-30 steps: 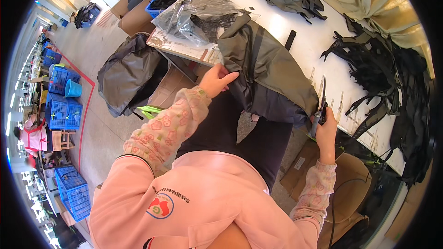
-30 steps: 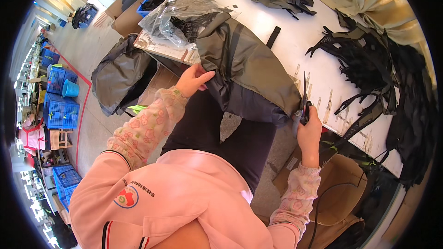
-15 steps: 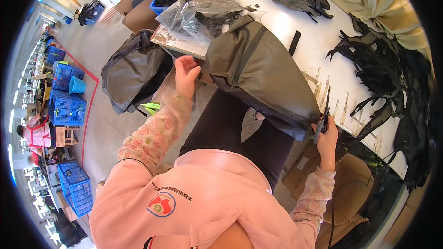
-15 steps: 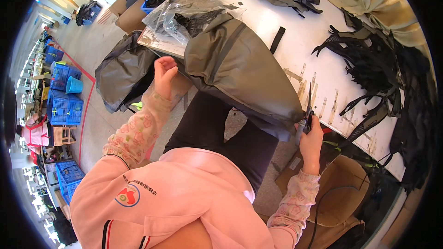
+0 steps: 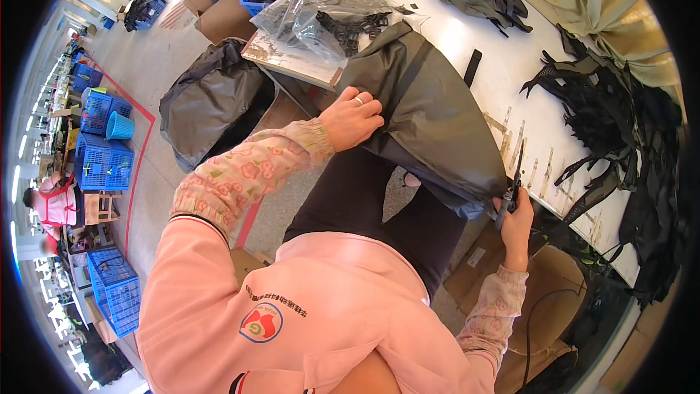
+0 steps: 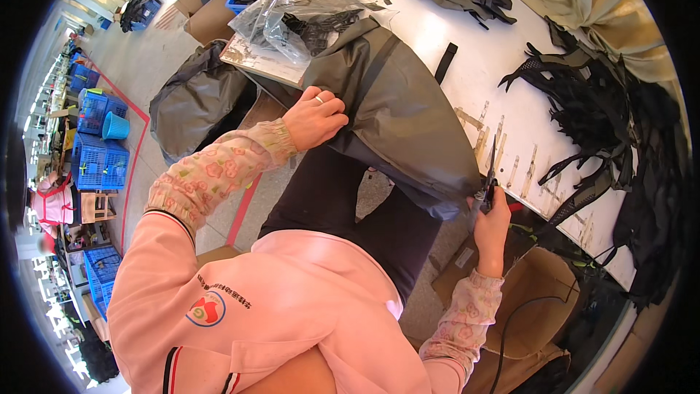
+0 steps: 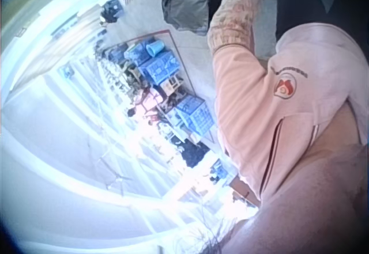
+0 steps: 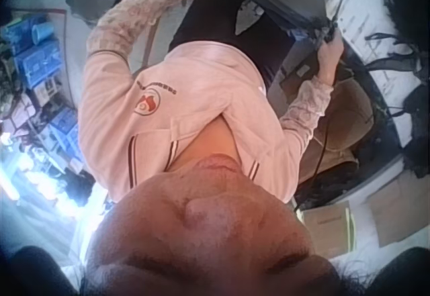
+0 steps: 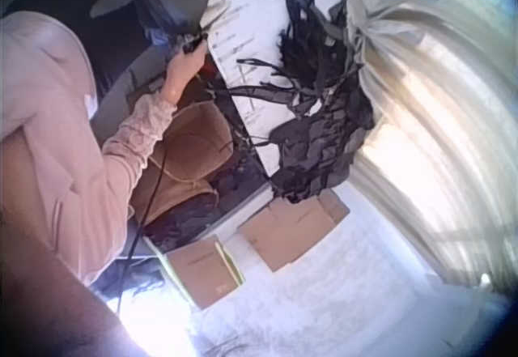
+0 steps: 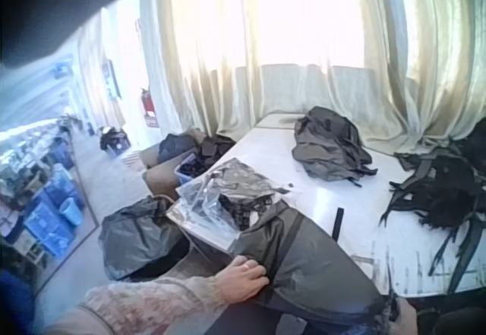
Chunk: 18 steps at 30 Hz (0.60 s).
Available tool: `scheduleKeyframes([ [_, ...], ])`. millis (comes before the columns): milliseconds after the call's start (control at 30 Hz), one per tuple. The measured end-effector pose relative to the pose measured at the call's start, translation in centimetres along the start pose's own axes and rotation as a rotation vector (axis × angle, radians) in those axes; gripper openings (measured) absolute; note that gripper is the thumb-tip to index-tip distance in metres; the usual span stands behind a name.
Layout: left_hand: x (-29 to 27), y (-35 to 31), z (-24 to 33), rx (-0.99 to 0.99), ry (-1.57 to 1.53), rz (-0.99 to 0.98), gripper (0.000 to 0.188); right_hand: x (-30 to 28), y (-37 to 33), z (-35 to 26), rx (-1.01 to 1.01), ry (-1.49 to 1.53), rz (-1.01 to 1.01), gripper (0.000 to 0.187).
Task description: Trim excess fabric or strap material from a textile product using scissors.
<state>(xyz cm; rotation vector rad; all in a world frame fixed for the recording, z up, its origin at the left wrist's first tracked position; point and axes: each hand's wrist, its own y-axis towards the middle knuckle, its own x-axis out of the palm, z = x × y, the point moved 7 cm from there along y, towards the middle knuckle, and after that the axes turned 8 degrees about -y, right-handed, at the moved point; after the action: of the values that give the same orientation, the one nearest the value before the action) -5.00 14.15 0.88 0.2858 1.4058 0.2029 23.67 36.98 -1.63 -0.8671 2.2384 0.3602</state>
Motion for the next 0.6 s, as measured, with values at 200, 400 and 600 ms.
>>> scheduleKeyframes([
  [200, -2.9, 0.9, -0.3, -0.047, -0.299, 0.092, 0.019, -0.4, 0.1, 1.3, 0.046, -0.050, -0.008, 0.027],
  [400, -8.1, 2.0, 0.3, -0.140, -0.622, 0.039, 0.015, -0.7, 0.3, 1.2, 0.019, 0.037, -0.026, 0.026],
  [600, -7.0, 1.0, -1.1, -0.576, -1.300, -0.088, 0.003, -0.9, 0.1, 0.9, 0.063, -0.100, -0.029, 0.028],
])
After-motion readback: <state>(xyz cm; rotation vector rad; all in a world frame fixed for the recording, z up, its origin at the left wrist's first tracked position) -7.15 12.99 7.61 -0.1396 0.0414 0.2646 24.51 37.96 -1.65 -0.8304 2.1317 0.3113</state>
